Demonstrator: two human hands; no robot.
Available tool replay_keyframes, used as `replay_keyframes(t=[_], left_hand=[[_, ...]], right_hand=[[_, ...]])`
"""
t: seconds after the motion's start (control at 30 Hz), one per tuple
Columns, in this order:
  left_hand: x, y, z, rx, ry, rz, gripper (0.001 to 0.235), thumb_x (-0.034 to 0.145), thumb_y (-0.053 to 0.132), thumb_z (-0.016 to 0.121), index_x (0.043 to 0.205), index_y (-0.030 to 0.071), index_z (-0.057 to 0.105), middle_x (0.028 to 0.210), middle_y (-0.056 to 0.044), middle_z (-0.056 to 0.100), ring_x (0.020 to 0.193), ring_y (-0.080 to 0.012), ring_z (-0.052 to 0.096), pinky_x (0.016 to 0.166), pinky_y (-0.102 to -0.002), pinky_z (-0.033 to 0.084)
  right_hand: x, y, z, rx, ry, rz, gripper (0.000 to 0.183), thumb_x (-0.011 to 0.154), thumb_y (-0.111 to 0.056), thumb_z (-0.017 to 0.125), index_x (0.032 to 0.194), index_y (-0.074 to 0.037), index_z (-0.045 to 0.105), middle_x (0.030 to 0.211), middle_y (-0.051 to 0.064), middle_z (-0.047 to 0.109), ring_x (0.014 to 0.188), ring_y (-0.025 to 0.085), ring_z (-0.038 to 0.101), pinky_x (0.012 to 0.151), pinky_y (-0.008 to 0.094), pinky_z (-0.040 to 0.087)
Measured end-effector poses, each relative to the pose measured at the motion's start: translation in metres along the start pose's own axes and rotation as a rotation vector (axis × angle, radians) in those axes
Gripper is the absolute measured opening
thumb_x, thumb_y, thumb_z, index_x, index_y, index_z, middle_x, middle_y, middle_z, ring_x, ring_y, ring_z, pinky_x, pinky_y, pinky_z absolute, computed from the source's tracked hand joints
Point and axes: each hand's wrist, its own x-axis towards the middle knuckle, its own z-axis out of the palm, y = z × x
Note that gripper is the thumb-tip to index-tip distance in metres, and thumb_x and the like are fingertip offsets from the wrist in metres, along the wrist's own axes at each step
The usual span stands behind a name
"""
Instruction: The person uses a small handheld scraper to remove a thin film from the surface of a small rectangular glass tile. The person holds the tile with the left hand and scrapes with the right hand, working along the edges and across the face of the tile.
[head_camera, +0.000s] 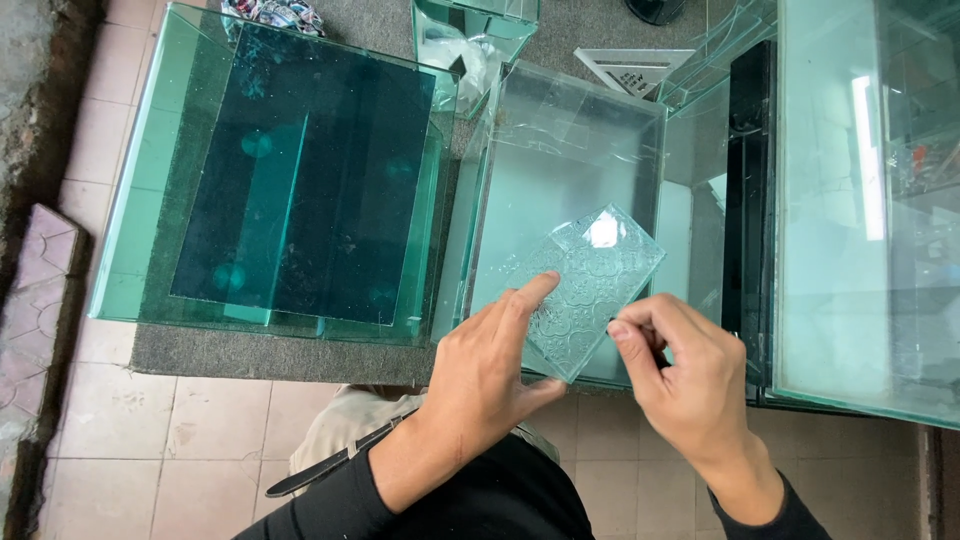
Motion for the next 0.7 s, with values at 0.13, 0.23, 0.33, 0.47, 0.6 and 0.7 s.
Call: replay_keyframes(t=[0.13, 0.23, 0.33, 0.47, 0.6, 0.7], left_hand=[[0.0, 0.001, 0.0, -0.014, -0.015, -0.001, 0.109, 0.068, 0.017, 0.101, 0.16, 0.012, 0.042, 0.103, -0.006, 0.066, 0.079, -0.0262, 0.063, 0.065, -0.038, 0.054], [0.001, 0.001, -0.001, 0.006, 0.008, -0.004, 0.105, 0.068, 0.016, 0.096, 0.159, 0.012, 0.043, 0.098, -0.005, 0.063, 0.076, -0.026, 0.061, 0.062, -0.038, 0.052], [0.001, 0.002, -0.001, -0.008, -0.005, -0.013, 0.106, 0.068, 0.016, 0.097, 0.159, 0.013, 0.043, 0.096, -0.005, 0.062, 0.075, -0.0251, 0.059, 0.06, -0.038, 0.051], [0.0, 0.001, 0.001, 0.0, -0.006, -0.015, 0.107, 0.068, 0.016, 0.098, 0.159, 0.013, 0.042, 0.1, -0.005, 0.064, 0.078, -0.0255, 0.062, 0.06, -0.038, 0.051], [0.001, 0.001, 0.002, 0.012, -0.021, -0.029, 0.114, 0.066, 0.02, 0.104, 0.16, 0.014, 0.041, 0.102, -0.006, 0.065, 0.079, -0.0257, 0.063, 0.06, -0.039, 0.053], [0.0, -0.001, 0.002, 0.002, -0.026, -0.028, 0.111, 0.067, 0.02, 0.1, 0.161, 0.014, 0.042, 0.102, -0.006, 0.064, 0.08, -0.0276, 0.064, 0.063, -0.04, 0.053]], right_hand=[[0.002, 0.008, -0.001, -0.052, 0.014, 0.001, 0.027, 0.112, -0.021, 0.063, 0.089, -0.008, 0.068, 0.075, 0.001, 0.064, 0.062, 0.015, 0.052, 0.058, 0.029, 0.043], [0.002, 0.005, 0.0, -0.042, 0.026, -0.009, 0.029, 0.113, -0.023, 0.061, 0.089, -0.007, 0.066, 0.074, 0.002, 0.063, 0.062, 0.015, 0.052, 0.058, 0.03, 0.043], [0.0, 0.008, 0.001, -0.025, 0.015, 0.002, 0.026, 0.111, -0.019, 0.062, 0.088, -0.008, 0.067, 0.073, 0.0, 0.062, 0.062, 0.014, 0.052, 0.058, 0.027, 0.045], [-0.001, 0.004, 0.002, -0.036, 0.044, -0.007, 0.026, 0.112, -0.017, 0.062, 0.087, -0.007, 0.065, 0.073, 0.001, 0.061, 0.062, 0.014, 0.051, 0.057, 0.028, 0.043], [0.001, 0.013, 0.002, -0.056, 0.026, -0.018, 0.029, 0.112, -0.023, 0.06, 0.088, -0.008, 0.066, 0.074, 0.001, 0.064, 0.062, 0.015, 0.052, 0.058, 0.029, 0.044], [-0.002, 0.005, 0.003, -0.046, 0.028, -0.013, 0.027, 0.112, -0.02, 0.061, 0.088, -0.008, 0.066, 0.074, 0.001, 0.063, 0.061, 0.014, 0.051, 0.058, 0.028, 0.045]])
